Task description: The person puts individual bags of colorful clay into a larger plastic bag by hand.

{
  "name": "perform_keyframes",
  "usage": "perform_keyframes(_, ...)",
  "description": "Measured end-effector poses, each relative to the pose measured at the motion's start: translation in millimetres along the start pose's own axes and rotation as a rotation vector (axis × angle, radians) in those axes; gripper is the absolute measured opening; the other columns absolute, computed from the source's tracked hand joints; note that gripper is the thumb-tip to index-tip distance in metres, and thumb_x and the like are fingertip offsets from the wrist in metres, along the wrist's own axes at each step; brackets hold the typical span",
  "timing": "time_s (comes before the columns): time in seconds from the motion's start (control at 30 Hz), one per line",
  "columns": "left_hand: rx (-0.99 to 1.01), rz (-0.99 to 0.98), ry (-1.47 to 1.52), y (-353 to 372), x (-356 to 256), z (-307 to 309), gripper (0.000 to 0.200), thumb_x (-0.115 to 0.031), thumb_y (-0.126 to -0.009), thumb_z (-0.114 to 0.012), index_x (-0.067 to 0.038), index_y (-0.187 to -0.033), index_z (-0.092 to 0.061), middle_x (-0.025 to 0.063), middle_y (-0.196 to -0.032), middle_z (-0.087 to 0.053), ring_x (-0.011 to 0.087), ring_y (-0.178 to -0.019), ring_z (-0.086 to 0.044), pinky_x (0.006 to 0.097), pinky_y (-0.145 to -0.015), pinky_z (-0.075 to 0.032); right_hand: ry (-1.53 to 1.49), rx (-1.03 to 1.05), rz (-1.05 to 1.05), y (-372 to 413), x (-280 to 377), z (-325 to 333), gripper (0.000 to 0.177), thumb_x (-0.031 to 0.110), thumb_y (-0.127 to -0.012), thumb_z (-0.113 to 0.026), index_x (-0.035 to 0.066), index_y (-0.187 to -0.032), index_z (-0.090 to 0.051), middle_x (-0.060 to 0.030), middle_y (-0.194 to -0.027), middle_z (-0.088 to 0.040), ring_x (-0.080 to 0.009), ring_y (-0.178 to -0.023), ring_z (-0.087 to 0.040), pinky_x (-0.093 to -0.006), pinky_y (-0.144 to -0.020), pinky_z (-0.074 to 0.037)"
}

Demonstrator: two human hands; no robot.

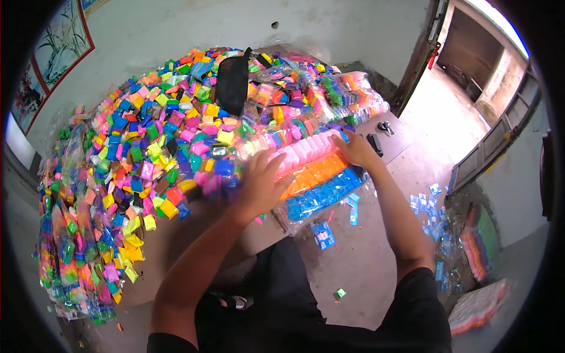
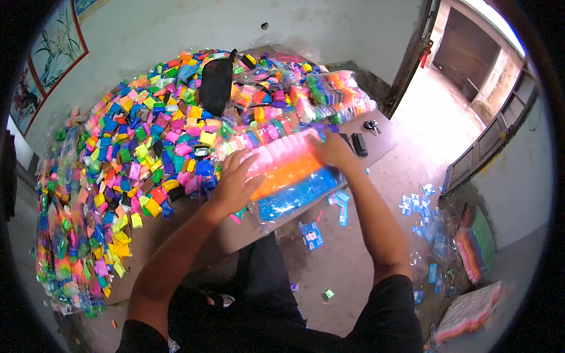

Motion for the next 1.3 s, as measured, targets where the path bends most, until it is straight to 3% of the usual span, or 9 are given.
perform_keyframes(0.03, 0.000, 0.008, 0.029, -2, 1, -3, 0.058, -0.030, -0.096, -0.074, -0.003, -0.145, -0.057, 0.0234, -0.150, -0.049, 0.0435, -0.140, -0.043, 0.0529, -0.117, -0.037, -0.032, 0.082, -0.170, 4, 0, -2, 0.076, 0.056, -0.098, -0.062, -0.004, -0.145, -0.056, -0.0319, -0.133, -0.065, -0.0478, -0.128, -0.061, -0.0500, -0.110, -0.047)
perform_keyframes(0.23, 0.112, 0.039, 0.007, -3, -4, 10, 0.062, -0.039, -0.098, -0.071, -0.003, -0.146, -0.055, 0.0227, -0.157, -0.045, 0.0416, -0.149, -0.036, 0.0553, -0.124, -0.027, -0.036, -0.052, -0.101, 4, 31, 1, 0.065, 0.051, -0.100, -0.060, -0.003, -0.136, -0.062, -0.0298, -0.131, -0.066, -0.0477, -0.124, -0.062, -0.0513, -0.108, -0.048)
perform_keyframes(0.37, 0.186, -0.041, -0.110, 3, -30, 16, 0.071, -0.047, -0.098, -0.068, 0.000, -0.148, -0.052, 0.0223, -0.162, -0.043, 0.0391, -0.155, -0.032, 0.0579, -0.128, -0.015, 0.181, -0.141, 0.284, 11, 47, -5, 0.054, 0.046, -0.102, -0.058, 0.002, -0.133, -0.064, -0.0252, -0.134, -0.064, -0.0442, -0.129, -0.058, -0.0513, -0.110, -0.046)
perform_keyframes(0.4, 0.178, -0.050, -0.112, 7, -30, 14, 0.073, -0.043, -0.097, -0.069, 0.003, -0.150, -0.048, 0.0226, -0.160, -0.044, 0.0389, -0.154, -0.033, 0.0578, -0.128, -0.015, 0.194, -0.159, 0.478, 15, 53, -9, 0.046, 0.044, -0.101, -0.059, 0.005, -0.122, -0.069, -0.0219, -0.125, -0.068, -0.0433, -0.120, -0.062, -0.0522, -0.105, -0.049)
perform_keyframes(0.57, 0.130, -0.038, 0.033, 31, -19, 28, 0.070, -0.033, -0.098, -0.069, 0.002, -0.154, -0.045, 0.0228, -0.161, -0.043, 0.0376, -0.155, -0.033, 0.0521, -0.128, -0.021, 0.075, -0.206, 0.480, 31, 71, 11, 0.040, 0.036, -0.101, -0.063, 0.001, -0.120, -0.069, -0.0234, -0.125, -0.068, -0.0445, -0.117, -0.063, -0.0515, -0.104, -0.050)
perform_keyframes(0.7, -0.177, 0.158, 0.107, 127, 46, 41, 0.064, -0.020, -0.095, -0.072, 0.001, -0.151, -0.048, 0.0241, -0.158, -0.046, 0.0398, -0.150, -0.040, 0.0493, -0.125, -0.031, -0.124, -0.459, 0.403, 69, 109, 49, 0.033, 0.022, -0.095, -0.073, -0.004, -0.116, -0.068, -0.0249, -0.126, -0.066, -0.0439, -0.117, -0.064, -0.0499, -0.101, -0.051)
perform_keyframes(0.77, -0.020, 0.455, -0.011, 186, 63, 72, 0.064, -0.021, -0.096, -0.071, 0.001, -0.151, -0.048, 0.0237, -0.158, -0.046, 0.0398, -0.149, -0.042, 0.0495, -0.124, -0.033, -0.284, -0.484, 0.471, 103, 136, 53, 0.025, 0.015, -0.094, -0.074, -0.002, -0.111, -0.069, -0.0227, -0.118, -0.069, -0.0417, -0.110, -0.067, -0.0466, -0.096, -0.053)
perform_keyframes(1.0, -0.048, 0.638, -0.265, 342, 75, 161, 0.061, -0.026, -0.096, -0.071, 0.001, -0.147, -0.051, 0.0236, -0.156, -0.049, 0.0430, -0.147, -0.043, 0.0504, -0.123, -0.035, -0.543, -0.016, 0.659, 201, 215, -66, 0.015, 0.003, -0.091, -0.069, 0.000, -0.106, -0.070, -0.0188, -0.102, -0.071, -0.0386, -0.097, -0.069, -0.0449, -0.086, -0.056)
perform_keyframes(1.3, -0.204, 0.740, -0.326, 360, 75, 176, 0.048, -0.021, -0.091, -0.074, 0.002, -0.131, -0.063, 0.0230, -0.147, -0.055, 0.0431, -0.140, -0.049, 0.0510, -0.119, -0.039, -0.447, 0.081, 0.620, 200, 285, -194, 0.040, 0.006, -0.087, -0.071, 0.002, -0.126, -0.066, -0.0251, -0.130, -0.061, -0.0445, -0.123, -0.058, -0.0485, -0.106, -0.050)
Point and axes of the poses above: each hand's wrist, its own y-axis away from the middle knuckle, its own z-axis out of the back of the hand, x = y × z, the point moved 4 cm from there along -y, towards the middle knuckle
